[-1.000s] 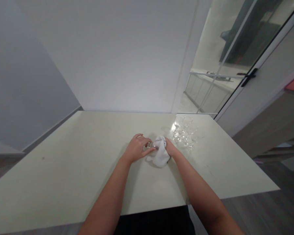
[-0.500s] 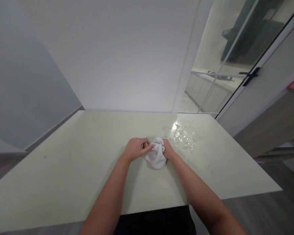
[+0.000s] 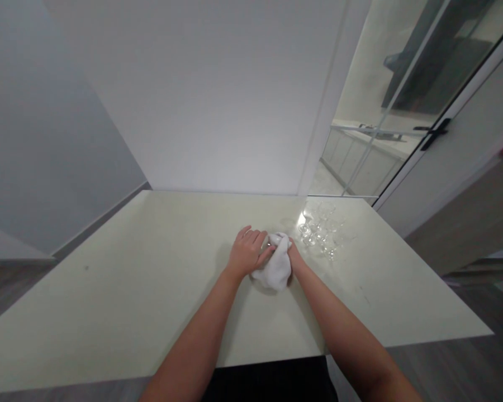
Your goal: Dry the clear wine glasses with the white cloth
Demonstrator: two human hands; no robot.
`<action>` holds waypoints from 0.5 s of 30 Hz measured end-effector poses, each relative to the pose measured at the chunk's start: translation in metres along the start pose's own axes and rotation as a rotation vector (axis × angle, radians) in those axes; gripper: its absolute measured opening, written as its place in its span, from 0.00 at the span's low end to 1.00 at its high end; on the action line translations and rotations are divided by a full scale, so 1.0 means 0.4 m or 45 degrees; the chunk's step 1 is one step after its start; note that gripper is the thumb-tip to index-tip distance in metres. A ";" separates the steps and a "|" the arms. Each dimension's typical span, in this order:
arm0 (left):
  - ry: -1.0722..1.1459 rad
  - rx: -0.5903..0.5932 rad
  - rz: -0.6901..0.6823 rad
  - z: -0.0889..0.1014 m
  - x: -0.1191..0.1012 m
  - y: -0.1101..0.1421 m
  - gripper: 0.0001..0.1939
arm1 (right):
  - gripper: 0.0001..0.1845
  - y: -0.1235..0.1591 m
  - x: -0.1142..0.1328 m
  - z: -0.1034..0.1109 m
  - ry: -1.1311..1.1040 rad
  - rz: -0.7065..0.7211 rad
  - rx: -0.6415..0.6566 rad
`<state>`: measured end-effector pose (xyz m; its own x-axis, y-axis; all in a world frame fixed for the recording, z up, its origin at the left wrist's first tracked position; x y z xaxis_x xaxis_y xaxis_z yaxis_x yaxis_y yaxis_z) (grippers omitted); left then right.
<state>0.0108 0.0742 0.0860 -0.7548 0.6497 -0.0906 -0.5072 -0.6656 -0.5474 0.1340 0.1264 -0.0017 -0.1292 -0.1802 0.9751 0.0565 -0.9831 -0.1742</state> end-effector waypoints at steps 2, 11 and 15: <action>-0.039 0.052 0.033 -0.015 -0.003 -0.005 0.23 | 0.11 -0.003 -0.010 -0.003 0.032 -0.029 0.024; 0.061 0.480 0.230 -0.096 0.065 0.019 0.28 | 0.07 0.068 0.114 -0.049 0.621 0.518 0.243; 0.087 0.398 0.208 -0.080 0.054 0.019 0.25 | 0.04 0.049 0.082 -0.045 0.452 0.391 0.235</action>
<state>0.0038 0.0950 0.0534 -0.8123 0.5415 -0.2167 -0.4928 -0.8359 -0.2415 0.1130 0.1004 0.0244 -0.4059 -0.4915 0.7705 0.3146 -0.8667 -0.3872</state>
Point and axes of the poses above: each hand's wrist, its own y-axis away from the middle knuckle, its own z-axis out of the back of the hand, x = y × z, the point moved 9 cm from there along -y, towards the middle knuckle, and after that the axes turned 2 degrees about x, right-handed, at the moved point
